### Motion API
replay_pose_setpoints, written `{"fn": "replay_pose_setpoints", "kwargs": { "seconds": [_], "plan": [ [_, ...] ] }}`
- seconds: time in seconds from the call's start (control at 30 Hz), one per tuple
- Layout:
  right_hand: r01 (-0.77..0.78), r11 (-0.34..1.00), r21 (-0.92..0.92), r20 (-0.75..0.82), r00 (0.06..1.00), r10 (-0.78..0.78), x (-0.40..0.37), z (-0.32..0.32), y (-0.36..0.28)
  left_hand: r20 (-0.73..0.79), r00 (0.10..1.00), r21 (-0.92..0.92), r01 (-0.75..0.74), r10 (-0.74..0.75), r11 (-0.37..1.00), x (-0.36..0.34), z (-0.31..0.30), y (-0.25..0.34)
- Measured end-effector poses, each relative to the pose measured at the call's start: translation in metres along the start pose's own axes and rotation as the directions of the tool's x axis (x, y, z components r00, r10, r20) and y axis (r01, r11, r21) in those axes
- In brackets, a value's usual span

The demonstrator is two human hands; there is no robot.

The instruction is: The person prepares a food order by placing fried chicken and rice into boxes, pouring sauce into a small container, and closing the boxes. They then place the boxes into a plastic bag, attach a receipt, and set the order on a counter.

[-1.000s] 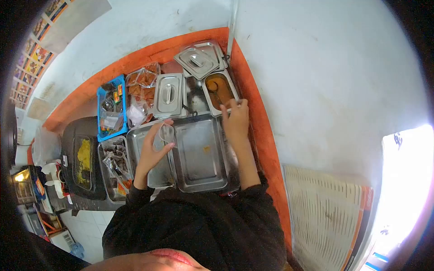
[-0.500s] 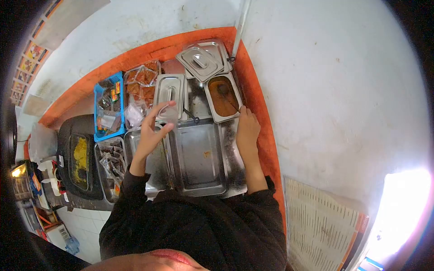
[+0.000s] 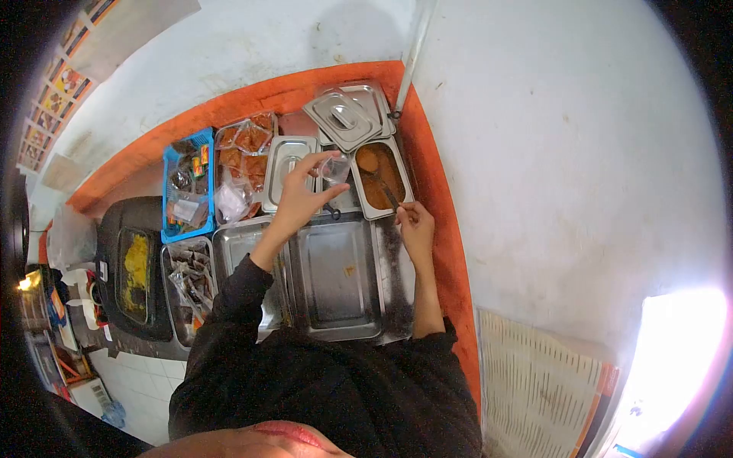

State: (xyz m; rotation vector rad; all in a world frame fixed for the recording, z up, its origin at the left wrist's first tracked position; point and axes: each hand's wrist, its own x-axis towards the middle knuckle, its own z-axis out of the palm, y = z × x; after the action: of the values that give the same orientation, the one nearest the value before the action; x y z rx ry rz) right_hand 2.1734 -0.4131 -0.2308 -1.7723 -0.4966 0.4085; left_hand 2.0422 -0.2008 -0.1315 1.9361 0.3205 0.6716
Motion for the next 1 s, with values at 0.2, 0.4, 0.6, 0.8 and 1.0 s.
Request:
{"fn": "replay_pose_setpoints", "kwargs": {
  "seconds": [0.2, 0.4, 0.6, 0.8, 1.0],
  "plan": [
    [-0.131, 0.936, 0.328, 0.011, 0.991, 0.135, -0.031, -0.004, -0.01, -0.028, 0.999, 0.017, 0.019, -0.019, 1.0, -0.001, 0.019, -0.027],
    [-0.074, 0.959, 0.273, -0.074, 0.992, 0.098, -0.053, 0.0, -0.01, -0.017, 1.0, 0.067, -0.003, 0.004, 0.998, 0.001, 0.031, -0.041],
    [-0.056, 0.973, 0.224, -0.121, 0.989, 0.085, -0.069, 0.0, 0.009, -0.014, 1.0, 0.135, 0.011, -0.009, 0.991, 0.002, 0.036, -0.045],
    [-0.066, 0.96, 0.271, -0.129, 0.986, 0.104, -0.073, -0.005, -0.033, 0.005, 1.0, 0.14, -0.002, 0.002, 0.99, 0.0, 0.043, -0.05],
    [-0.03, 0.975, 0.221, -0.117, 0.991, 0.057, -0.075, -0.002, -0.057, 0.029, 1.0, 0.144, 0.006, -0.01, 0.99, 0.001, 0.048, -0.05]
  ]
}}
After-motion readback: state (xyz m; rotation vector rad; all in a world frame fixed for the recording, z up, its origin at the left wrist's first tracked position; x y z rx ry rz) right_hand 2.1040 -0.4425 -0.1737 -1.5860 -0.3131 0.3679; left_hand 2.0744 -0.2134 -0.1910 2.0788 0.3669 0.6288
